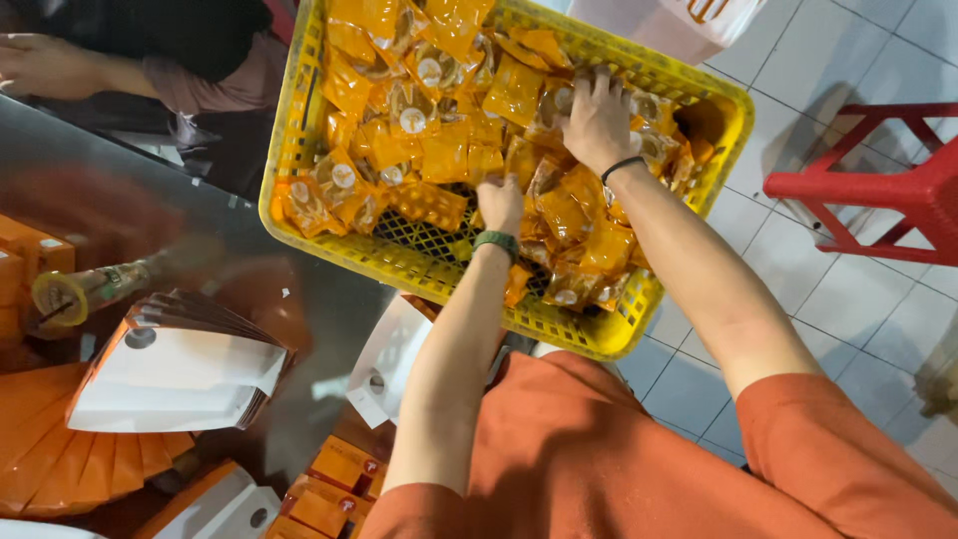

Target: The person picks up individually wrapped milk pies from a yellow basket and places them into cardboard boxes, then stacks the filled boxes on a table.

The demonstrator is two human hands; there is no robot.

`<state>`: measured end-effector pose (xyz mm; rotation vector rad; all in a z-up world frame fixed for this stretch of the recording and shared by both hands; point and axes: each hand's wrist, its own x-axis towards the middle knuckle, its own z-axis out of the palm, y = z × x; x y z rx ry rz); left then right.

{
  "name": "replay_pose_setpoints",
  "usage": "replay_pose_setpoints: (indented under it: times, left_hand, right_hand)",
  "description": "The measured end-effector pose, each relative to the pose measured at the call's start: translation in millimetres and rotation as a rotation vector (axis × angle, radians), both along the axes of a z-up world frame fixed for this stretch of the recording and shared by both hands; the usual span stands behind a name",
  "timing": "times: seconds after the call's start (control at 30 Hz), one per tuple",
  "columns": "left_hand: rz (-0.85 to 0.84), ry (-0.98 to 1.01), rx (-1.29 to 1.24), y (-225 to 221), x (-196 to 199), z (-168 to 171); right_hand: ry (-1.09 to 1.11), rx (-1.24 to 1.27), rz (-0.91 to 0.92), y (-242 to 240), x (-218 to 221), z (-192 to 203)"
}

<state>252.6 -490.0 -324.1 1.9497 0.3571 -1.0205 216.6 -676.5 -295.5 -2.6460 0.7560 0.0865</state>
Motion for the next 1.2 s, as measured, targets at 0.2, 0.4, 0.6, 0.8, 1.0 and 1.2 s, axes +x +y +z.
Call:
replay_pose_setpoints:
  times: [0.2,0.4,0.6,0.8,1.0,1.2]
  left_hand:
    - [-0.028,-0.034,0.058,-4.0,-11.6,-6.5]
    - [-0.048,-0.188,-0.008,9.6,-11.4,1.1]
    - [-0.055,-0.109,0.071,-3.6,-2.2,27.3]
    - [-0.078,-0.329,-0.063,17.8,-17.0,32.4]
    - [0.34,-0.308,-0.556,63.0,-26.4,76.8]
    - [0.678,-0.23,-0.688,119.7,-18.0,81.2]
  right_hand:
    - [0.178,0.184,-0.08,10.5,11.8,23.8]
    - [-0.344,0.551,-0.301,5.9,-17.1,30.8]
    - [-0.413,-0.283,-0.194,24.7,-27.0,19.4]
    - [-0.111,0.304,0.153,54.0,-37.3,17.3]
    - [-0.44,0.36,0.08,109.1,-39.2,48.0]
    - [-0.469,0.846,0.405,151.3,9.8,64.9]
